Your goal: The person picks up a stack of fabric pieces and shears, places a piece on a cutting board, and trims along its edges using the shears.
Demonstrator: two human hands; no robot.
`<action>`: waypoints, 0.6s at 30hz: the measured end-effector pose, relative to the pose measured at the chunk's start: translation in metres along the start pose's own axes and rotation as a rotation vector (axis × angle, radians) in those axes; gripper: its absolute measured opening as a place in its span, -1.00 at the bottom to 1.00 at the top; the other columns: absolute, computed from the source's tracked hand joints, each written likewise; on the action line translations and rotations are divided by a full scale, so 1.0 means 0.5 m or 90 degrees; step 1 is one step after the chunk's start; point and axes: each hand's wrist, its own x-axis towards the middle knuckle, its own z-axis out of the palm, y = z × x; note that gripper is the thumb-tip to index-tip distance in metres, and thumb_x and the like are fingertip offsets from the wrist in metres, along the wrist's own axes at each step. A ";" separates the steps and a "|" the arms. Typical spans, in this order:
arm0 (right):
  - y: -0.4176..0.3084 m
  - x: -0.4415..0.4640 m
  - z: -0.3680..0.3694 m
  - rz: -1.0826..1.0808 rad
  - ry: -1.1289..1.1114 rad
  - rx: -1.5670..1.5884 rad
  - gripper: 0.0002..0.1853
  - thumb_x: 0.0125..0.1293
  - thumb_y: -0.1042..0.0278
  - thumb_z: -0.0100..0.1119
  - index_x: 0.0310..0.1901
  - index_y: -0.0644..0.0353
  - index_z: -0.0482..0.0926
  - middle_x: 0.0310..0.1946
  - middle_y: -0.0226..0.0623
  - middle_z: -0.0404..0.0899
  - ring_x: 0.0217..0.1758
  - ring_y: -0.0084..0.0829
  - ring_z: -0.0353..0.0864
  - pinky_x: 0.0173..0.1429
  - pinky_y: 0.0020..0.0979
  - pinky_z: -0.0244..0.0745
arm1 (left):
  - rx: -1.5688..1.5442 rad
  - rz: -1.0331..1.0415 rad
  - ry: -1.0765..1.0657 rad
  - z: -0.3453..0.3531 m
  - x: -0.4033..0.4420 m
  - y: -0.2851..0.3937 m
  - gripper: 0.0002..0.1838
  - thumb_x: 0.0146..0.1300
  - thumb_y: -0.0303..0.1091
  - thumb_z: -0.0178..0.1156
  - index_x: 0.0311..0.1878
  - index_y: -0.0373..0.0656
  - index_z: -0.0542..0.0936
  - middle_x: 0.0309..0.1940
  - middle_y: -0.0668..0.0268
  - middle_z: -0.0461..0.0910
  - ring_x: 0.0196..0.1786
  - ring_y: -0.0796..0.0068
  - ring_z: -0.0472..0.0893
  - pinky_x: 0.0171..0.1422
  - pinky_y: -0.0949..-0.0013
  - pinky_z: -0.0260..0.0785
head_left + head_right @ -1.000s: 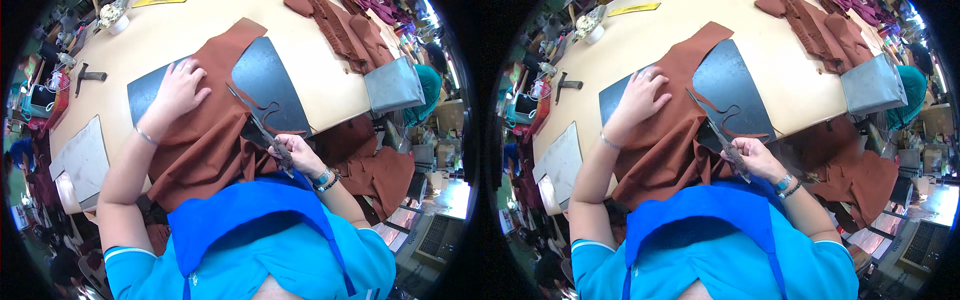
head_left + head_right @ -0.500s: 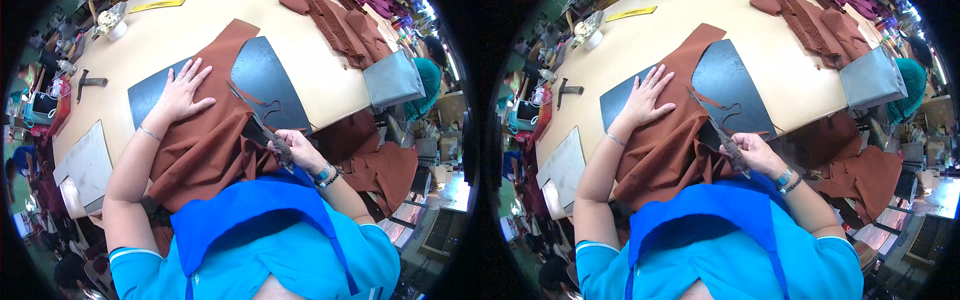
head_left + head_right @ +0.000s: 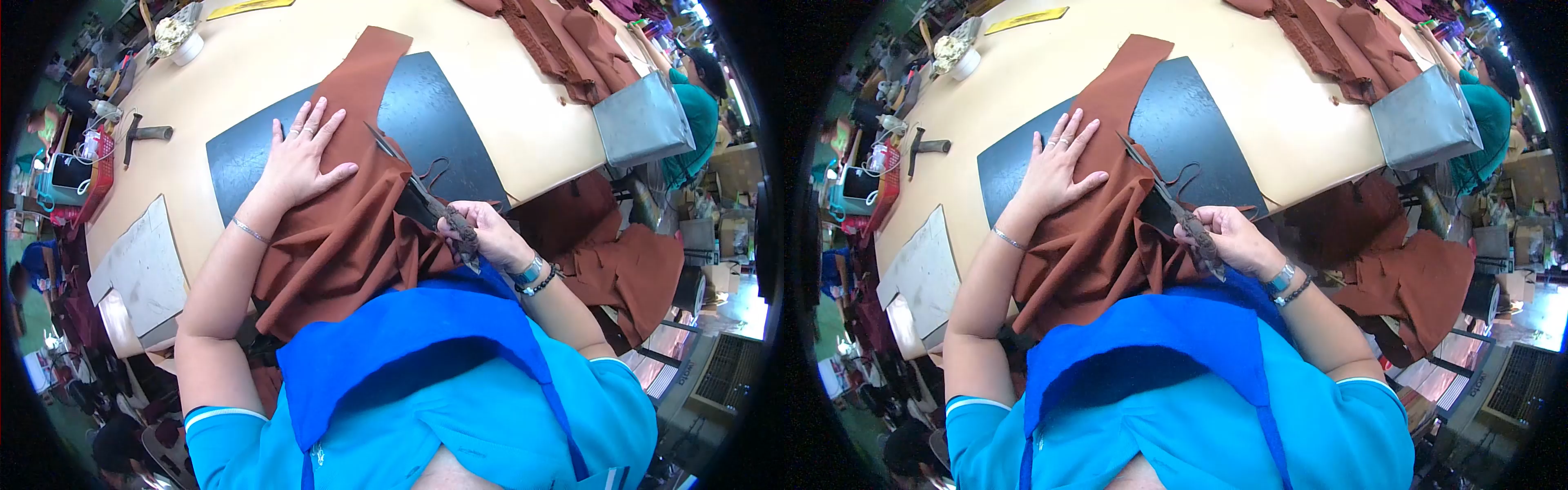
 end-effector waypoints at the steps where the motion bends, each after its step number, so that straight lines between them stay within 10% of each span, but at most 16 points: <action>1: 0.000 0.000 -0.002 0.008 -0.006 0.006 -0.83 0.31 0.26 0.23 -0.27 0.20 0.56 -0.42 -0.54 0.58 -0.47 -0.80 0.45 -0.43 -0.66 0.36 | -0.001 -0.002 0.001 0.000 -0.001 0.002 -0.09 0.13 0.42 -0.03 0.46 0.13 0.12 0.49 0.16 -0.06 0.53 0.13 -0.08 0.40 -0.41 -0.21; 18: 0.002 -0.019 0.003 0.032 0.008 -0.002 -0.81 0.31 0.24 0.23 -0.29 0.17 0.51 -0.52 -0.58 0.52 -0.53 -0.79 0.44 -0.48 -0.67 0.34 | -0.006 -0.036 0.005 0.004 -0.007 0.011 -0.11 0.16 0.40 -0.04 0.46 0.13 0.10 0.50 0.19 -0.09 0.53 0.12 -0.08 0.38 -0.43 -0.22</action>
